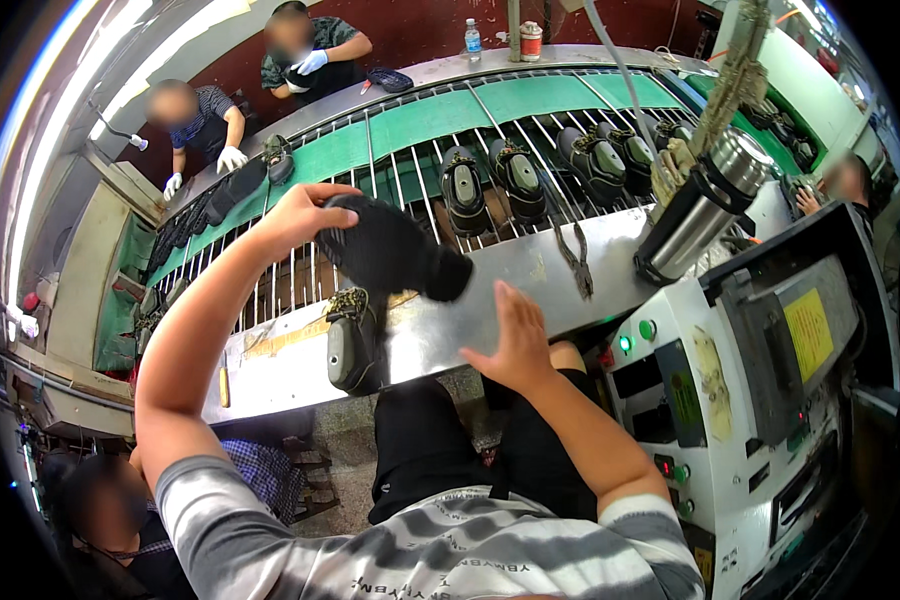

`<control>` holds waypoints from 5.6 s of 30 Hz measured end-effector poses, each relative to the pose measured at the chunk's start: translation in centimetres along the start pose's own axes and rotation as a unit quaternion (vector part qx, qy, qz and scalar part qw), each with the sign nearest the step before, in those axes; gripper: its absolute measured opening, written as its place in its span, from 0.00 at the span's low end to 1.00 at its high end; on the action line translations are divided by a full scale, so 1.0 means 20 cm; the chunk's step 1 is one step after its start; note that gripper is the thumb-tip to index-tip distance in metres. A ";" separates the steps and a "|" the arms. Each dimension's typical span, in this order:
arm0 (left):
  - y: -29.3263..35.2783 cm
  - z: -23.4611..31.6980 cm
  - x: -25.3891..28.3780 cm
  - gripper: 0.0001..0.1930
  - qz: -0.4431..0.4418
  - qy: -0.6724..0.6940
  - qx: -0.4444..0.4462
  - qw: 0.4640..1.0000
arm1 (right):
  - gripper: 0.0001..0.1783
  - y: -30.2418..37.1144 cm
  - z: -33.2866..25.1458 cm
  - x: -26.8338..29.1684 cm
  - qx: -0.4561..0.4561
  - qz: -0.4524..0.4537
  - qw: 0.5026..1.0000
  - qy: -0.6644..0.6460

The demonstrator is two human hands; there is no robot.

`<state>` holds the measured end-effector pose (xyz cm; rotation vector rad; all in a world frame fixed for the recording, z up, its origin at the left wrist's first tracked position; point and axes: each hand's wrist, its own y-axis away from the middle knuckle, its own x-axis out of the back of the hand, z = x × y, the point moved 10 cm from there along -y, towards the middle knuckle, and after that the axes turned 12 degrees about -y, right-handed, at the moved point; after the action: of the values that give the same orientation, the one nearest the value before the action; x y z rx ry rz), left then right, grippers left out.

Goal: The person takes shoes from a conveyor belt, places them into a molding machine one by one, presses a button to activate the machine, and then returns the shoes to the belt.

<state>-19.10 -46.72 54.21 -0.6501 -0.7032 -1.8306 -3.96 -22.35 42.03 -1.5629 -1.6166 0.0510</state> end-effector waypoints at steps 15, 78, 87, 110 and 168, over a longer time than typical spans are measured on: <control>0.59 0.79 -1.03 0.12 -0.260 0.316 -0.079 0.909 | 0.75 0.94 -0.44 0.49 -0.174 0.171 0.852 -0.464; 0.68 0.02 -1.64 0.21 0.218 -0.011 -0.220 0.951 | 0.05 2.22 0.36 0.68 -0.422 0.341 0.816 -0.200; 1.17 -0.72 -0.87 0.37 0.524 -0.193 -0.083 0.826 | 0.07 1.09 0.41 0.10 -0.292 0.050 0.954 0.041; 0.53 -1.69 -0.53 0.18 0.375 0.545 0.125 0.739 | 0.14 0.90 0.60 -0.09 -0.314 0.010 0.938 0.144; 0.48 -1.09 -1.06 0.10 0.360 -0.189 0.077 0.910 | 0.59 0.85 0.96 2.39 -0.615 0.391 0.577 0.369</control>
<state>-5.58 -52.16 25.94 -1.0135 -0.7209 -0.9651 5.89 30.83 45.91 -2.6327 0.0533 -1.3320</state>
